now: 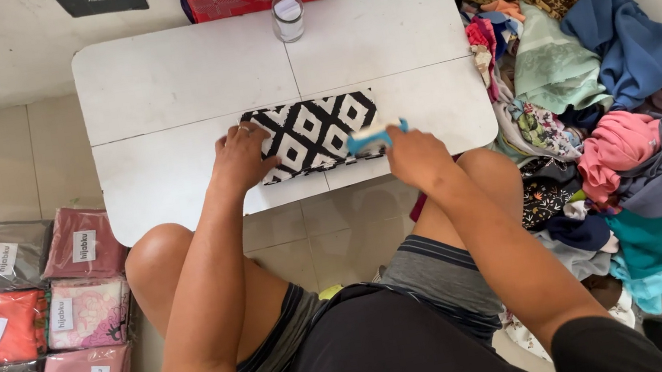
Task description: The person uses a blue lint roller to roll over a black and white patterned fabric laid on a white table. The person repeatedly folds the fabric in half and continues rolling it until it is tightly rolled into a small bundle.
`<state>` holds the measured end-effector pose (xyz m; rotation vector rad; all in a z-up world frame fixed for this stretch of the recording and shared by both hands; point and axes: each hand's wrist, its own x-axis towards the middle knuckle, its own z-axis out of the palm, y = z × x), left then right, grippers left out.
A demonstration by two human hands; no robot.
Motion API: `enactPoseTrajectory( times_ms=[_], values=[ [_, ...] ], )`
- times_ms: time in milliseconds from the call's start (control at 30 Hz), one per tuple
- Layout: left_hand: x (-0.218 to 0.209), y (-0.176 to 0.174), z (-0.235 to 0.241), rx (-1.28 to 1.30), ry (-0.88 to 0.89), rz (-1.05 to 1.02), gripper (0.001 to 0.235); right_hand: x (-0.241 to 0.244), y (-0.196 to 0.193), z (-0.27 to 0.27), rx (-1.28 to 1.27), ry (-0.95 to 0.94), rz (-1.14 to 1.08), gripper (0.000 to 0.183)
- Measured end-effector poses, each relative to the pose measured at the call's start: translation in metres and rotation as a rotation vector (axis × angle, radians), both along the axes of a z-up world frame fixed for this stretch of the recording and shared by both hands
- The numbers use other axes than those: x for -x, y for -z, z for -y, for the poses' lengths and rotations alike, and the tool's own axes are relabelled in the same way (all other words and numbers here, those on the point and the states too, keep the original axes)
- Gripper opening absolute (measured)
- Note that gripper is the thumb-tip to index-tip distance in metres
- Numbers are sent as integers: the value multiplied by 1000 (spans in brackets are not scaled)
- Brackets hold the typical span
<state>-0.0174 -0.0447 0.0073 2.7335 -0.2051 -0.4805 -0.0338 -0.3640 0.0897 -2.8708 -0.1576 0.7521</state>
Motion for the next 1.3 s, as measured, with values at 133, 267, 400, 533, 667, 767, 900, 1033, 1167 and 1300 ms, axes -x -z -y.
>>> enactPoseTrajectory(
  times_ms=[133,267,400,533,667,767,900,1033,1167,1300],
  values=[
    [-7,-6,2,16,-11,153,46,19,-29,6,10,27,-101,52],
    [-25,30,1,44,47,308,53,8,-99,-1,-76,26,-137,49],
    [-25,59,6,55,59,479,48,-26,-135,21,-164,100,225,49],
    [-38,53,7,-88,61,288,58,-94,-173,41,-380,169,739,46],
    [-48,117,6,51,-24,385,72,-193,-155,74,-65,251,928,48],
    [-57,124,6,-78,-59,272,79,-237,-135,83,80,324,704,52],
    [-66,79,22,-191,-110,48,68,-243,-137,78,89,334,576,50],
    [-67,97,22,-204,-21,292,38,-195,-133,37,249,105,1136,77],
    [-60,60,22,-211,189,321,27,-128,-64,-17,-257,-466,948,83],
    [-49,30,25,-113,241,198,37,-104,10,-32,-283,-563,275,107]
  ],
)
